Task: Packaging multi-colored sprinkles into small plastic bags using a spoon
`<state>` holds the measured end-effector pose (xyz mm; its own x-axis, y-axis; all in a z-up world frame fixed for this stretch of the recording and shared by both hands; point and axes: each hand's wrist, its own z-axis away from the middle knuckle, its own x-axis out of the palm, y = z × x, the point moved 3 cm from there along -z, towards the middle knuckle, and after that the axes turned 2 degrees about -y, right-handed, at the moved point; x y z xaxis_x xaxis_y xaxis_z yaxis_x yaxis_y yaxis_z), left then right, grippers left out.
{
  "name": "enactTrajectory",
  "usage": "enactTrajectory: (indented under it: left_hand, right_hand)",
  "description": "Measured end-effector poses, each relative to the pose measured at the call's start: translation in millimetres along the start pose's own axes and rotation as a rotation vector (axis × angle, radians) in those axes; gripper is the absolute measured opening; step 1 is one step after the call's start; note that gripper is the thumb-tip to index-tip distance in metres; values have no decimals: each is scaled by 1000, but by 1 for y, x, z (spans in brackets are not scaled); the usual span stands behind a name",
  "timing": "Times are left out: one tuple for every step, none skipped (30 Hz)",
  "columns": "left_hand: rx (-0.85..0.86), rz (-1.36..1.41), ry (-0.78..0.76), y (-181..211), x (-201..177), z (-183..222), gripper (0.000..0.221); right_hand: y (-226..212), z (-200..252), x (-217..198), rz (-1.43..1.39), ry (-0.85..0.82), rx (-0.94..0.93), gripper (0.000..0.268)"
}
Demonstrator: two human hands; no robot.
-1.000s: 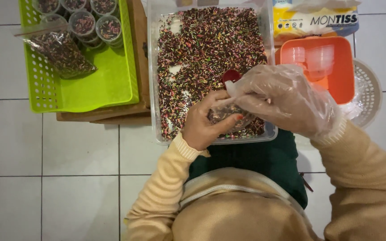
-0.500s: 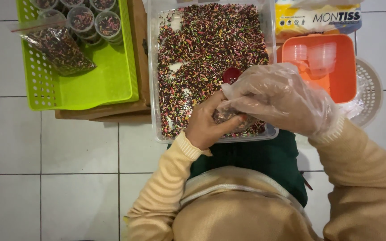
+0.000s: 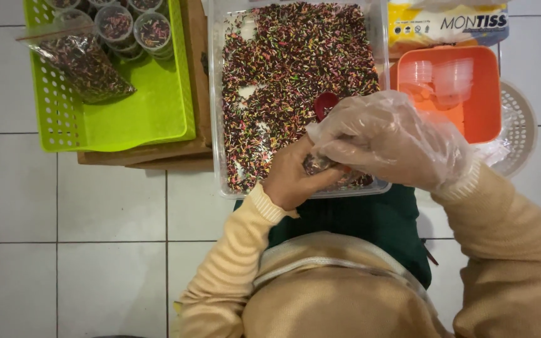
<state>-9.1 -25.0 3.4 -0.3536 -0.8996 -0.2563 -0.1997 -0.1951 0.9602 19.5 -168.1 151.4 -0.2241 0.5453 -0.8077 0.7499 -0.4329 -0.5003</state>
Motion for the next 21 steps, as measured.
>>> enactTrajectory:
  left_hand:
    - [0, -3, -2, 6, -2, 0, 41]
    - [-49, 11, -10, 11, -4, 0, 56]
    - [-99, 20, -20, 16, -7, -1, 70]
    - [-97, 13, -26, 15, -7, -1, 70]
    - [-78, 15, -30, 14, -8, -1, 60]
    - [-59, 18, -34, 14, -8, 0, 50]
    - [-58, 15, -38, 10, -7, 0, 50]
    - [-51, -20, -37, 6, -7, -1, 50]
    - [-45, -54, -35, 2, -7, 0, 50]
    - [-47, -57, -37, 3, -6, 1, 50]
    - [-42, -13, -44, 4, -5, 1, 48]
    - [-36, 32, -51, 5, -4, 2, 46]
    - [-38, 26, -50, 9, -5, 2, 46]
    - [-72, 50, -41, 12, -5, 3, 42]
    - [-104, 73, -34, 15, -6, 4, 38]
    - [-106, 67, -34, 17, -7, 4, 38]
    - [-112, 80, -12, 20, -8, 5, 46]
    - [-119, 92, 9, 22, -10, 6, 55]
    - [-119, 87, 9, 20, -8, 6, 55]
    - [-69, 94, 38, 19, -8, 6, 54]
    - [-19, 101, 64, 18, -7, 7, 53]
  right_hand:
    - [1, 1, 2, -1, 4, 0, 8]
    - [1, 2, 2, -7, 28, -3, 7]
    - [2, 3, 3, -15, 58, -6, 8]
    - [1, 0, 2, -16, 67, -5, 8]
    - [0, -2, 1, -51, 65, 0, 10]
    - [-1, -3, 0, -86, 63, 5, 11]
    - [0, -3, 0, -87, 68, 7, 11]
    - [-1, -3, 0, -51, 71, -31, 6]
    - [-2, -2, 1, -17, 74, -70, 5]
    - [-2, -1, 2, -19, 77, -69, 5]
    - [-3, -2, 2, -24, 69, -82, 7]
    - [-3, -2, 3, -29, 60, -94, 13]
    - [-3, -5, 2, -33, 63, -98, 13]
    - [-2, -7, 1, -69, 34, -87, 16]
    - [-1, -9, 1, -105, 5, -75, 19]
    - [7, -5, -1, -108, 10, -78, 19]
    - [11, 0, -3, -49, 16, -203, 11]
    - [15, 5, -4, 11, 21, -328, 24]
    - [14, 9, -5, 10, 26, -330, 24]
    - [19, 13, -6, -69, 30, -163, 21]
    - [23, 17, -6, -146, 35, 7, 19]
